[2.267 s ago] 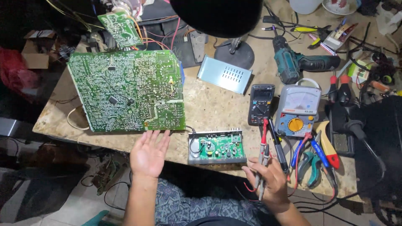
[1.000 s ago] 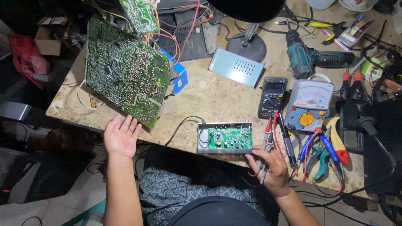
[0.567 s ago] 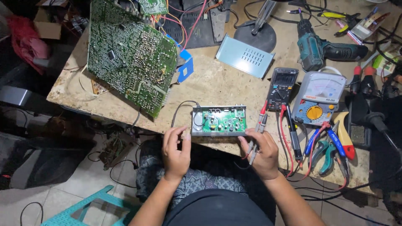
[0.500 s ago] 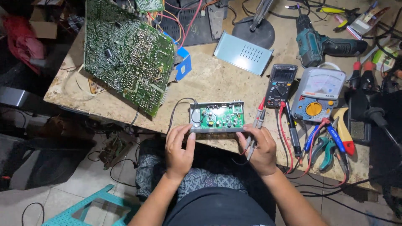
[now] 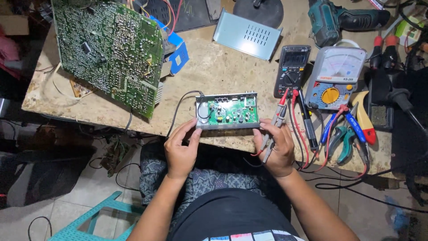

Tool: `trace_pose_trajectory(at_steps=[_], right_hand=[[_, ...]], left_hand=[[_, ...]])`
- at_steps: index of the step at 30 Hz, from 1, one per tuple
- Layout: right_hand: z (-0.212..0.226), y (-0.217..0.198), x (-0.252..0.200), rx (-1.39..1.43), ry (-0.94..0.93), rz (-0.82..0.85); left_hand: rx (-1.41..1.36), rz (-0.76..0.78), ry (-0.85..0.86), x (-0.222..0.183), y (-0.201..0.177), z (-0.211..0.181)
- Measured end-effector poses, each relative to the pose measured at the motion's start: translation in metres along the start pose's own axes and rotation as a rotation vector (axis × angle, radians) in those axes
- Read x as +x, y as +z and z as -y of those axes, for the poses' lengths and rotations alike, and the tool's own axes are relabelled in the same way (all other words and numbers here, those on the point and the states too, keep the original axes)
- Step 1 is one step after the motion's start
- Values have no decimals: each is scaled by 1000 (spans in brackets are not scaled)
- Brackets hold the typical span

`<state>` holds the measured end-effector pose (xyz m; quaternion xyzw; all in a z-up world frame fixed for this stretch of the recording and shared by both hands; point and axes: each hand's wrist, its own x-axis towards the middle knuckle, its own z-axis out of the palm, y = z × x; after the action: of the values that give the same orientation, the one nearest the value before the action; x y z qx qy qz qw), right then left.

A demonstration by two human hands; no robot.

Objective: Inspecting and testing electronic components on a circuit board using a multimeter.

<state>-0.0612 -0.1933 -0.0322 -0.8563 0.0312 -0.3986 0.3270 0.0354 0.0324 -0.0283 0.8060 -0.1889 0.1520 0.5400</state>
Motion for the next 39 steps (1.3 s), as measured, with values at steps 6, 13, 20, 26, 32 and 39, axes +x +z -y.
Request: trace_pose_trajectory(at_steps=[6,13,20,26,32,39], right_hand=[[-1,1,2,2,19,-20],[2,2,4,7,24,-24],[27,-2,-22,143,-163,60],[60,-8,-20,306,-324,307],[25,-7,-29,284,-322,312],[-14,9,-1,163,65,6]], left_hand=[[-30,9,-47,-2,0,-3],[-16,-5,13,-4,0,-3],[69,-68,454,-21,11,-14],[4,214,747,-7,5,-28],[28,157,695,10,15,-2],[-135,-159,361,42,35,6]])
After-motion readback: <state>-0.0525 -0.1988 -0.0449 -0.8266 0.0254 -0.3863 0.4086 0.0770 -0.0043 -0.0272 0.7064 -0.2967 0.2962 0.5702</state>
